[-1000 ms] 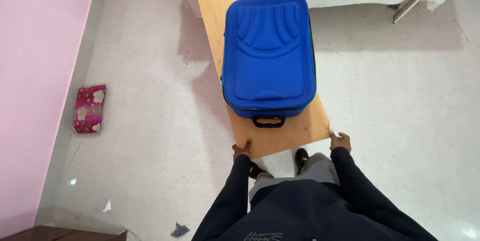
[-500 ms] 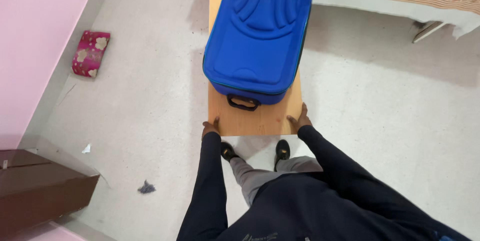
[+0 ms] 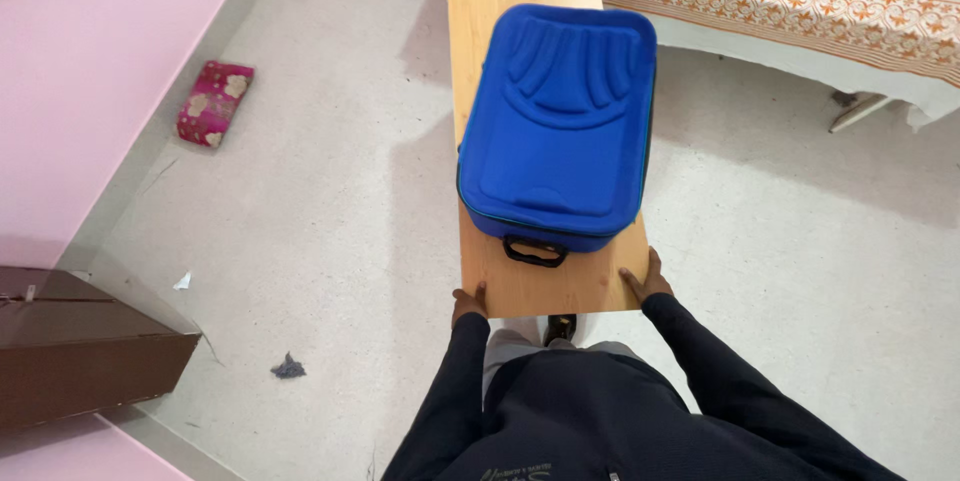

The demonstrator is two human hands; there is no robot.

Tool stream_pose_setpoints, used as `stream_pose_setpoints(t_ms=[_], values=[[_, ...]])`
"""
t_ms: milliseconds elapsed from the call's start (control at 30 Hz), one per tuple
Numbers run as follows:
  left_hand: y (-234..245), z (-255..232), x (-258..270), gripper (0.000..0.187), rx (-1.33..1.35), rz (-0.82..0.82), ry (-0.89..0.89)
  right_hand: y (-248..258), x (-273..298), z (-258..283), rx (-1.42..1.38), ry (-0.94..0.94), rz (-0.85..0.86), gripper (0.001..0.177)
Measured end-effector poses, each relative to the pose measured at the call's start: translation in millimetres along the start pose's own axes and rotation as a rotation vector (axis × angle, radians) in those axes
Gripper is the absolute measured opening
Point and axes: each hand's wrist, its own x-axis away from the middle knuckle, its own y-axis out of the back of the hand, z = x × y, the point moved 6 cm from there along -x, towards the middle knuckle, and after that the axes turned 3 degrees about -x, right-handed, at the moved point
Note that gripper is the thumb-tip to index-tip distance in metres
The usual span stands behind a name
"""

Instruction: The person moves a small wooden table with a blue suitcase on it across the room by hand.

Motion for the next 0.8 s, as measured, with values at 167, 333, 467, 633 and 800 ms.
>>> stream_pose_setpoints(t_ms=[167, 333, 467, 633, 800], values=[[7.4, 1.4, -4.1, 0.091, -0.043, 0.119, -0.02, -4.6, 28.7, -14.2, -0.021, -0.354, 0.028, 0.095], [3.3, -16.8, -24.8, 0.088, 0.056, 0.122, -0.079, -16.8, 16.5, -26.6, 0.071, -0.326, -0.141, 0.092], [-13.7, 8.2, -28.0, 0.084, 0.022, 0.205, -0.049, -20.9, 13.5, -36.3, 0.119, -0.331, -0.141, 0.089], [-15.7, 8.9, -35.9, 0.085, 0.111, 0.225, -0.001, -11.6, 35.8, -4.2, -0.1, -0.45, -0.059, 0.089], [-6.1, -1.9, -21.8, 0.083, 0.167, -0.017, 0.019, -12.4, 23.6, -24.2, -0.124, -0.344, -0.05, 0.088]])
